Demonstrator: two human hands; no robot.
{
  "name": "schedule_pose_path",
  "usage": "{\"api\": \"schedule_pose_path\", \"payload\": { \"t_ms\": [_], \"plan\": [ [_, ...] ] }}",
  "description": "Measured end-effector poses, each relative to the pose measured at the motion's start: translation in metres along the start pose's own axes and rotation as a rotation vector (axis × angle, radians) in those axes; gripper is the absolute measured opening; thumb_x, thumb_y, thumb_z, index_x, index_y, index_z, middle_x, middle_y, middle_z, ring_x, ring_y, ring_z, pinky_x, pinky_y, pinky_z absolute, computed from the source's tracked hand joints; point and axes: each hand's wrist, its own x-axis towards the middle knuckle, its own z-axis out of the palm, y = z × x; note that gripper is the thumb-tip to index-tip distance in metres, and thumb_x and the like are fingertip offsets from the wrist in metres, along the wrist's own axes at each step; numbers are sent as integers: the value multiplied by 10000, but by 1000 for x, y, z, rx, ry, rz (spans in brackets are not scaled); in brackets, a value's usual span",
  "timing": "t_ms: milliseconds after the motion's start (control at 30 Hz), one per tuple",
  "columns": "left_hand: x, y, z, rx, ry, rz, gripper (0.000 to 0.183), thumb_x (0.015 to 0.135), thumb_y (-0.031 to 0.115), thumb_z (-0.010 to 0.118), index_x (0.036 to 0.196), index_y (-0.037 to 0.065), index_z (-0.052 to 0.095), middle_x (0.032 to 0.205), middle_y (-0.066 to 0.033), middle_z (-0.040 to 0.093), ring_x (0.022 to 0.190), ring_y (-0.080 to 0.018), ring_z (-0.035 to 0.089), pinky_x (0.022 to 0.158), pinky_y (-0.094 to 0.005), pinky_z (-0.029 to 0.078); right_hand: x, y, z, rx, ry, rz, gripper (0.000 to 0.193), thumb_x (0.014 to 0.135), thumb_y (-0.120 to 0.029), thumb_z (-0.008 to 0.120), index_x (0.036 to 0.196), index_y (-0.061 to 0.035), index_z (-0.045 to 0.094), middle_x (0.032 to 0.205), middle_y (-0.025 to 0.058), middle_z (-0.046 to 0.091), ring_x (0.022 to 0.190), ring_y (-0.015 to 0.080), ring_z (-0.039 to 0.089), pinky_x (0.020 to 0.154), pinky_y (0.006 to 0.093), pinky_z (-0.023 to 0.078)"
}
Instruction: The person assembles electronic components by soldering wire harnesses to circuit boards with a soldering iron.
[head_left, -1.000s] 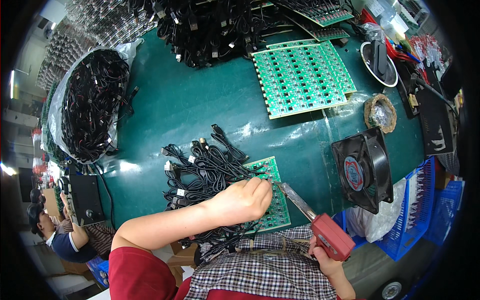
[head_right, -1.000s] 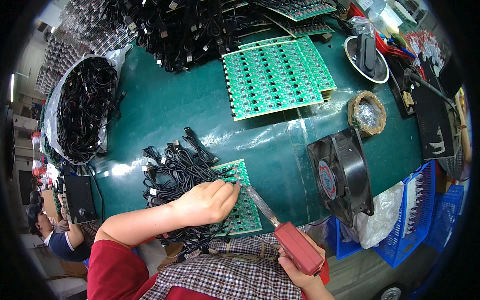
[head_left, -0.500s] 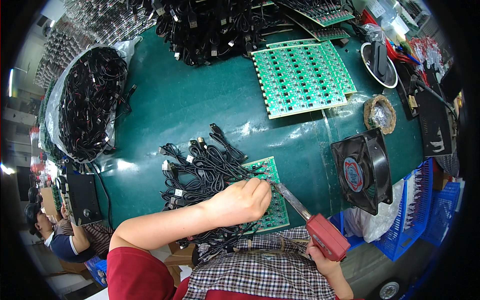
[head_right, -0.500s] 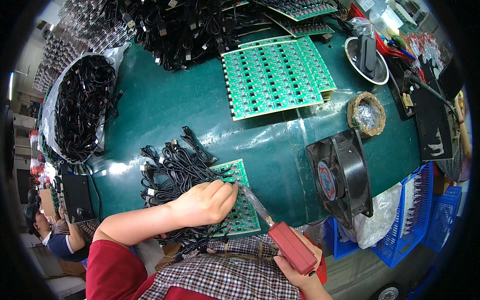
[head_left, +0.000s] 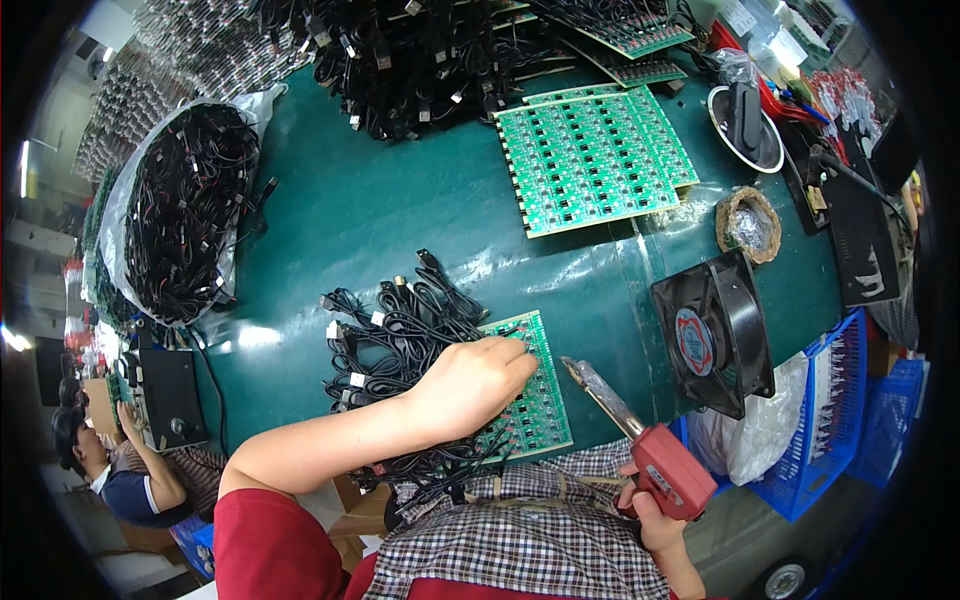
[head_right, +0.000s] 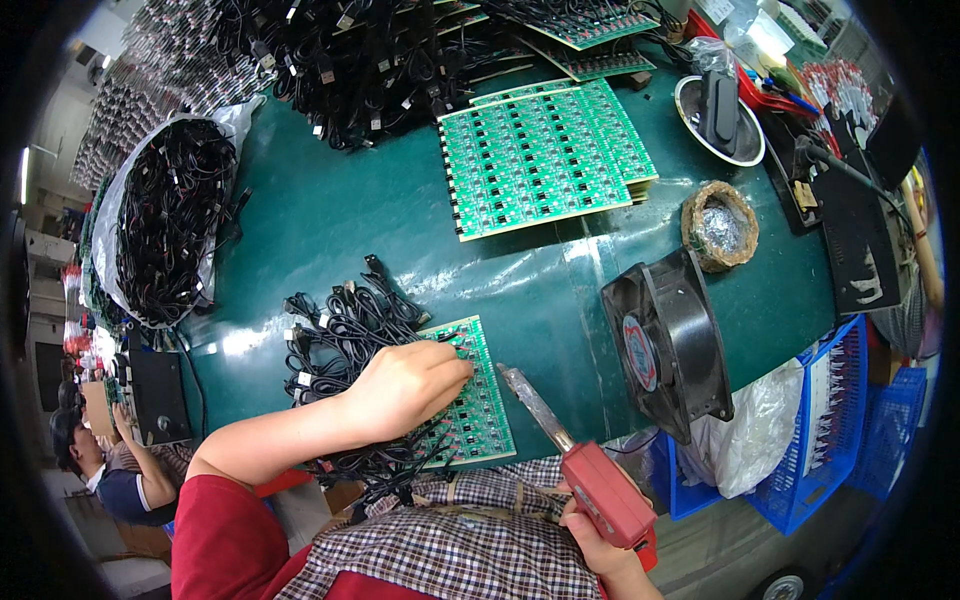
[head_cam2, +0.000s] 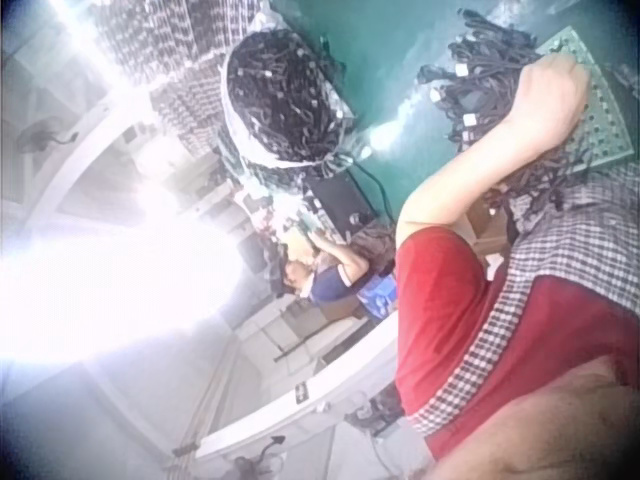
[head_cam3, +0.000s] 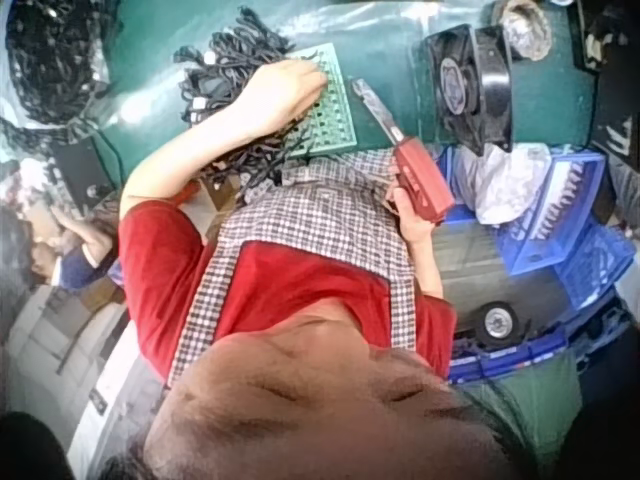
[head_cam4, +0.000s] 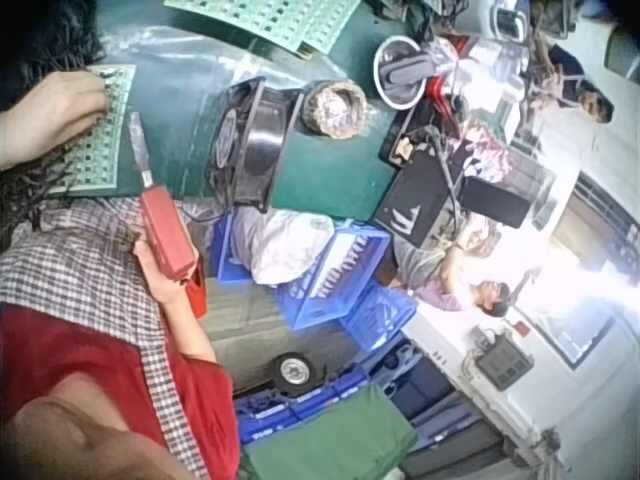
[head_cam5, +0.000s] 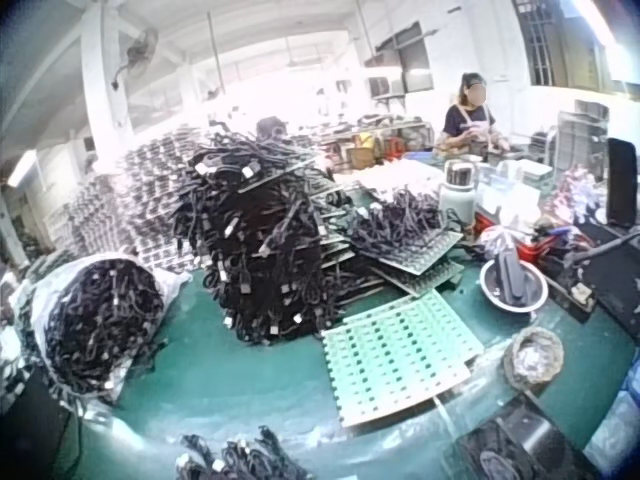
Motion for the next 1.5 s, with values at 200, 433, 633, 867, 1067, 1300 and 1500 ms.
{"api": "schedule_pose_path", "payload": {
  "t_ms": [200, 433, 633, 867, 1067, 1300, 1500],
  "plan": [
    [7, 1, -3, -12, -69, -69, 130, 800, 114, 595, 894, 32, 558, 785, -87, 557, 735, -267, 605, 567, -366, 509, -5, -1, 1, 66, 26, 50, 486, 854, -260, 638, 1179, 59, 469, 1044, 183, 588, 662, 181, 582, 571, 287, 471],
    [6, 0, 2, 104, -100, -51, 135, 818, 128, 585, 863, 36, 497, 776, -84, 533, 709, -248, 605, 554, -353, 511, -4, -3, 3, 133, 40, 95, 484, 840, -231, 652, 1183, 56, 469, 1028, 181, 595, 658, 186, 585, 563, 282, 474],
    [6, 3, 9, 190, -32, -42, 145, 804, 128, 596, 841, 31, 495, 750, -88, 525, 672, -241, 597, 537, -343, 506, -1, -2, 6, 130, 48, 104, 460, 836, -223, 649, 1162, 56, 484, 974, 161, 604, 650, 174, 582, 565, 277, 472],
    [6, 7, 11, 188, 15, -81, 142, 787, 124, 613, 832, 34, 514, 733, -92, 525, 646, -245, 593, 527, -349, 502, 4, 2, 7, 44, 26, 60, 395, 847, -269, 638, 1042, 54, 524, 689, 79, 575, 619, 141, 546, 568, 260, 438],
    [7, 6, 8, 31, 19, -133, 138, 789, 119, 618, 856, 30, 536, 754, -109, 542, 674, -277, 601, 547, -372, 499, 1, 8, 5, 11, 5, 78, 377, 847, -254, 643, 1031, 51, 521, 697, 83, 566, 624, 145, 548, 574, 270, 445],
    [8, 7, 6, 7, 6, -147, 135, 799, 126, 607, 863, 27, 539, 768, -115, 552, 686, -292, 600, 564, -383, 499, -1, 13, 6, 32, 26, 94, 346, 850, -234, 644, 1015, 42, 515, 718, 84, 570, 630, 156, 554, 582, 285, 458],
    [10, 5, 7, -16, -9, -157, 135, 799, 123, 599, 863, 23, 536, 776, -116, 556, 701, -293, 601, 575, -384, 504, 1, -2, 8, 91, 38, 118, 413, 852, -232, 640, 1118, 52, 501, 962, 153, 607, 665, 173, 580, 581, 289, 475]
  ]
}}
